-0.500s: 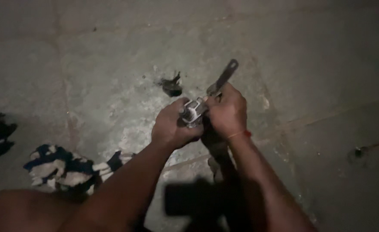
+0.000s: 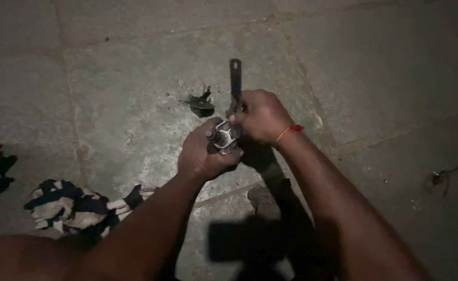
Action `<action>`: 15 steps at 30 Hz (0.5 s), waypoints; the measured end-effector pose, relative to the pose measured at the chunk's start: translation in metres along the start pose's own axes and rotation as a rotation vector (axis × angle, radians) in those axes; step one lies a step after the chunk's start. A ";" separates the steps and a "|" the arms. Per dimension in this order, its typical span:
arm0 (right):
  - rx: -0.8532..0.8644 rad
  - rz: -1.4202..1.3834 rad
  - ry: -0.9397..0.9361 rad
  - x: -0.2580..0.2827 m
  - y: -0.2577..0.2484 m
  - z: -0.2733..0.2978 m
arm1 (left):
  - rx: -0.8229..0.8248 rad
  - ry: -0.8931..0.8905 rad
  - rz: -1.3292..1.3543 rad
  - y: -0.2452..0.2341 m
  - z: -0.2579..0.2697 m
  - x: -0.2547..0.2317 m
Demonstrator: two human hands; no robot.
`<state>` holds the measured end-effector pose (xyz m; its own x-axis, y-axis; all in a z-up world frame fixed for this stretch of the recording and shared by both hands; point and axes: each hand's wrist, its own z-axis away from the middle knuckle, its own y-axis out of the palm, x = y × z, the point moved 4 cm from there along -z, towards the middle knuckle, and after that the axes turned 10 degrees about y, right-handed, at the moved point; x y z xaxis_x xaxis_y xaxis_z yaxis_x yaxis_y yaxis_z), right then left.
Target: The person wipes a mechanical part with a cloth and uses a metal strip to probe or clean specific areas of the component.
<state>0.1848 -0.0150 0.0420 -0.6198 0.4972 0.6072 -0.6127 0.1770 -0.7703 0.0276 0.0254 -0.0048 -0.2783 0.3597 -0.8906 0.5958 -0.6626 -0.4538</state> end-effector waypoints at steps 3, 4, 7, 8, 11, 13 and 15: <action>0.021 0.134 -0.034 -0.004 -0.001 -0.004 | 0.023 -0.014 -0.051 0.003 -0.001 0.002; -0.028 0.107 -0.062 -0.003 -0.003 -0.004 | 0.035 -0.048 -0.072 0.004 -0.002 0.003; -0.100 0.031 -0.038 -0.004 -0.005 -0.001 | 0.034 -0.051 -0.041 0.005 -0.003 0.003; -0.077 -0.001 0.035 -0.005 -0.002 0.001 | 0.023 -0.035 -0.023 0.002 -0.003 0.004; 0.017 0.067 0.041 -0.002 0.000 0.002 | -0.034 0.069 0.057 0.000 0.003 0.005; 0.012 0.101 -0.021 0.000 -0.006 0.000 | -0.007 0.049 0.072 0.000 0.001 0.006; -0.023 0.066 -0.084 0.004 -0.005 -0.001 | 0.008 0.037 0.022 0.003 -0.002 0.004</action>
<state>0.1861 -0.0127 0.0481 -0.6975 0.4358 0.5688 -0.5589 0.1660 -0.8125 0.0298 0.0261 -0.0095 -0.2374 0.3689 -0.8986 0.5951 -0.6759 -0.4347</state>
